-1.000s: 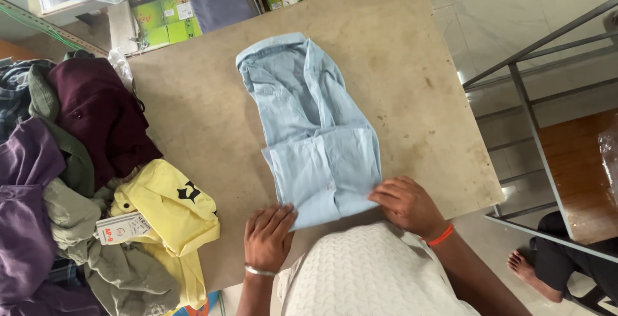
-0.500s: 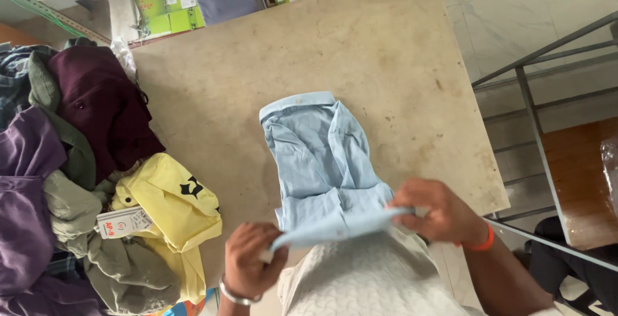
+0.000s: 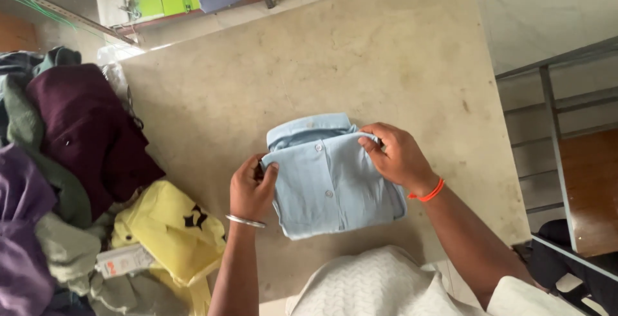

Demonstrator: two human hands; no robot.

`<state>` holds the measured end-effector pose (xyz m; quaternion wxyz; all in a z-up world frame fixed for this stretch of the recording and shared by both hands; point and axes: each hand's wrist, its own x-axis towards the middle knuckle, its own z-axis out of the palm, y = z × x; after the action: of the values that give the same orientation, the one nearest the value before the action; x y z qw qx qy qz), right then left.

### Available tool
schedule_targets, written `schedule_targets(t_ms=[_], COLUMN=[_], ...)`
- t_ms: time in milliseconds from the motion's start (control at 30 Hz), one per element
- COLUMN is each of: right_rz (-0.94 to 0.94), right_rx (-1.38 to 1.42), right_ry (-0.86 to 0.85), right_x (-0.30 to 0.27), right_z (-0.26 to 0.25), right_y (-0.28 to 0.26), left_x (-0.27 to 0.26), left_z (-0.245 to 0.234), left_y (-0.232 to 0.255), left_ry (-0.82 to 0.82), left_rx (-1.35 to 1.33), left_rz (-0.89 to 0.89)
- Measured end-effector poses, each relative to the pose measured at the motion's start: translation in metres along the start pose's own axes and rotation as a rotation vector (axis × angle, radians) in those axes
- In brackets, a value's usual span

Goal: The person unwraps a plastic-wrapped dark shirt on the table and sets it aside, then picks up a light blue shirt from a pile of clothes. They spread the shirt flat on the table, align the sleeves, fold the sides and sleeves inward, then fold the shirt into a compact rectangle and smooth it with their hands.

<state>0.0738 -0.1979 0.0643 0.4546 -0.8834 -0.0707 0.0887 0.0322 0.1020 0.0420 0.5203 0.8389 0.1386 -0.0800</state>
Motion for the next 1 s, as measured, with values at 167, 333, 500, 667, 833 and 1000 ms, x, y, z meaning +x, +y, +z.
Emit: schedule_targets(t_ms=[167, 333, 500, 667, 833, 1000], right_rz=[0.071, 0.115, -0.146, -0.233, -0.198, -0.201], right_rx=[-0.008, 0.016, -0.295, -0.407, -0.564, -0.576], right_ry=[0.022, 0.056, 0.184, 0.035, -0.044, -0.014], right_x=[0.017, 0.024, 0.02, 0.02, 0.032, 0.035], right_z=[0.007, 0.018, 0.01, 0.047, 0.068, 0.067], right_y=[0.017, 0.018, -0.007, -0.003, 0.013, 0.01], left_x=[0.021, 0.021, 0.012, 0.018, 0.034, 0.039], left_z=[0.01, 0.012, 0.034, 0.089, 0.109, 0.109], left_y=[-0.004, 0.012, 0.054, 0.045, 0.022, 0.027], left_ry=[0.04, 0.167, 0.219, 0.076, -0.02, -0.036], left_rx=[0.033, 0.171, 0.541, 0.652, 0.83, 0.811], left_rz=[0.058, 0.203, 0.363, 0.35, 0.235, 0.217])
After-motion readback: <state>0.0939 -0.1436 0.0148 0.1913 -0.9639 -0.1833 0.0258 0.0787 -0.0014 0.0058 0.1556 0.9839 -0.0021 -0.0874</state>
